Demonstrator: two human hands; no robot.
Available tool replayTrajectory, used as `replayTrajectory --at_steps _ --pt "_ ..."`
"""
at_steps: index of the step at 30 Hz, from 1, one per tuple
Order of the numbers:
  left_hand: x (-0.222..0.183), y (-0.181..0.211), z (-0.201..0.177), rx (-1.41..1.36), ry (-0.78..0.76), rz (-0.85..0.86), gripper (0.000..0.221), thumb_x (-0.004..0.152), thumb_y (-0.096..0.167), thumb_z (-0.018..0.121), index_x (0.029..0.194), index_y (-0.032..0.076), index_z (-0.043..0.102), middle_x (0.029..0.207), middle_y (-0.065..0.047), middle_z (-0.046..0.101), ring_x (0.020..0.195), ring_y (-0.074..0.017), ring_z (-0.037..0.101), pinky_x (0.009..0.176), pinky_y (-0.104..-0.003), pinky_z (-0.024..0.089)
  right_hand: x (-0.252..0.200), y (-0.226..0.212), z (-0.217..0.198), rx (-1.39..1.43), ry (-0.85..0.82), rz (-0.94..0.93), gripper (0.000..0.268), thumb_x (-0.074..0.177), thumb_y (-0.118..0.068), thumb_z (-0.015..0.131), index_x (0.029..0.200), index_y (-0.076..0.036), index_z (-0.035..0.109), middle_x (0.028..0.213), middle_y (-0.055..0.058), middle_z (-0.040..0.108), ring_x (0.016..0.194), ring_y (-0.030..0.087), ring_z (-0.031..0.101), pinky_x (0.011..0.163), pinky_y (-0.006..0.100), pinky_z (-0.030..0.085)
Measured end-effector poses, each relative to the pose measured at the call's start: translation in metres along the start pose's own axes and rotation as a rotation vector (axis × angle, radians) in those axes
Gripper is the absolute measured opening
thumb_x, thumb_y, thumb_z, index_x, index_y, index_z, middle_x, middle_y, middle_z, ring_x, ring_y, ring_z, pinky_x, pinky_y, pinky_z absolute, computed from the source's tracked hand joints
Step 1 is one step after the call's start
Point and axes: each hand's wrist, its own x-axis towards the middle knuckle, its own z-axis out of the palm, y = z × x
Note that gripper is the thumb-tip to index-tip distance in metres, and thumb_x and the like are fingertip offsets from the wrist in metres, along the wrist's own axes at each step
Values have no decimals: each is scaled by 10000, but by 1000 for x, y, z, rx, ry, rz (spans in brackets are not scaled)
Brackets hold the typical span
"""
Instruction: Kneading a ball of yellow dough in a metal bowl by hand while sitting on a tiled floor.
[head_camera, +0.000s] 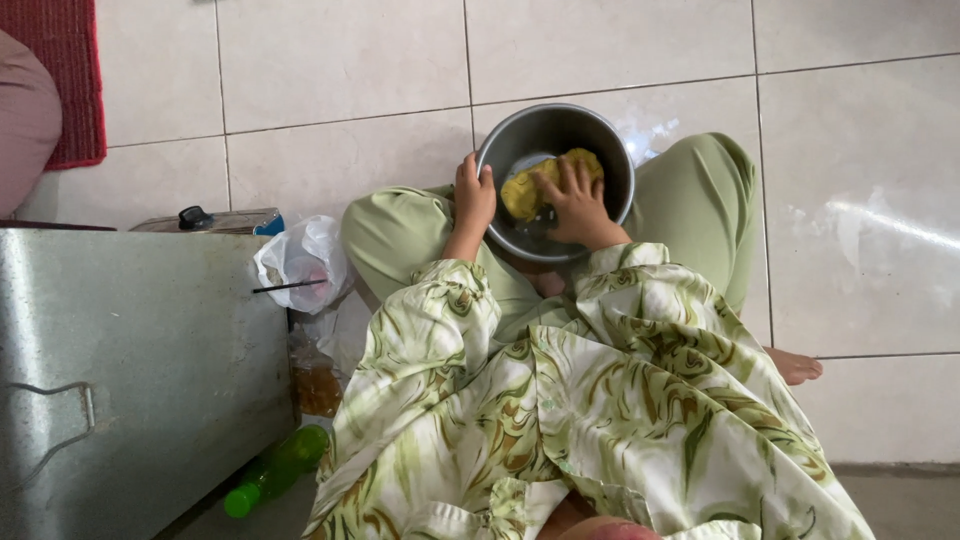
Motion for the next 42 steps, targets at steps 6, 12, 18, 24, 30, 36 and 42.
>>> replayTrajectory --at_steps 6,12,18,24,30,36,42 --pt "-3 7 -3 -10 6 -12 403 962 293 445 1295 68 413 1200 -236 486 1140 -466 500 901 -561 474 20 -20 18 -139 177 -167 1086 662 -98 833 1496 -269 158 1510 222 137 1400 442 77 1050 703 132" --pt "4 -20 13 0 95 138 368 928 202 483 1271 78 431 1192 -158 544 1047 -327 569 889 -412 457 43 -17 43 -163 384 -218 730 620 -199 763 1288 -225 472 1250 125 434 1234 372 353 922 797 178" --pt "1 -8 6 -45 38 83 351 970 239 392 1297 117 411 1226 -132 524 1076 -286 565 893 -392 467 22 -27 -14 109 463 -181 823 479 -203 839 1235 -158 515 1176 83 506 1081 329 471 832 635 338" --pt "5 -21 11 -20 14 53 354 986 262 364 1318 140 369 1219 -125 511 1079 -285 574 878 -407 490 -28 -10 -90 1011 528 -249 690 761 149 618 1322 -120 319 1025 123 459 896 215 499 804 298 472" --pt "6 -13 13 15 24 112 336 983 257 364 1304 156 381 1154 -98 542 951 -227 639 789 -357 533 -24 8 -30 395 421 -220 739 646 -354 891 1262 -84 583 1167 243 495 964 394 543 831 442 468" --pt "4 -14 10 1 19 84 335 982 254 374 1297 142 392 1183 -125 517 960 -243 616 807 -360 511 3 1 18 -321 255 62 922 537 -336 784 1376 -224 417 855 114 639 592 262 629 411 318 489" --pt "6 -2 3 36 10 39 332 973 233 379 1284 121 407 1130 -105 551 945 -218 623 792 -342 517 21 10 41 -216 412 42 659 595 -371 786 1142 -121 518 780 79 639 479 248 617 383 339 476"
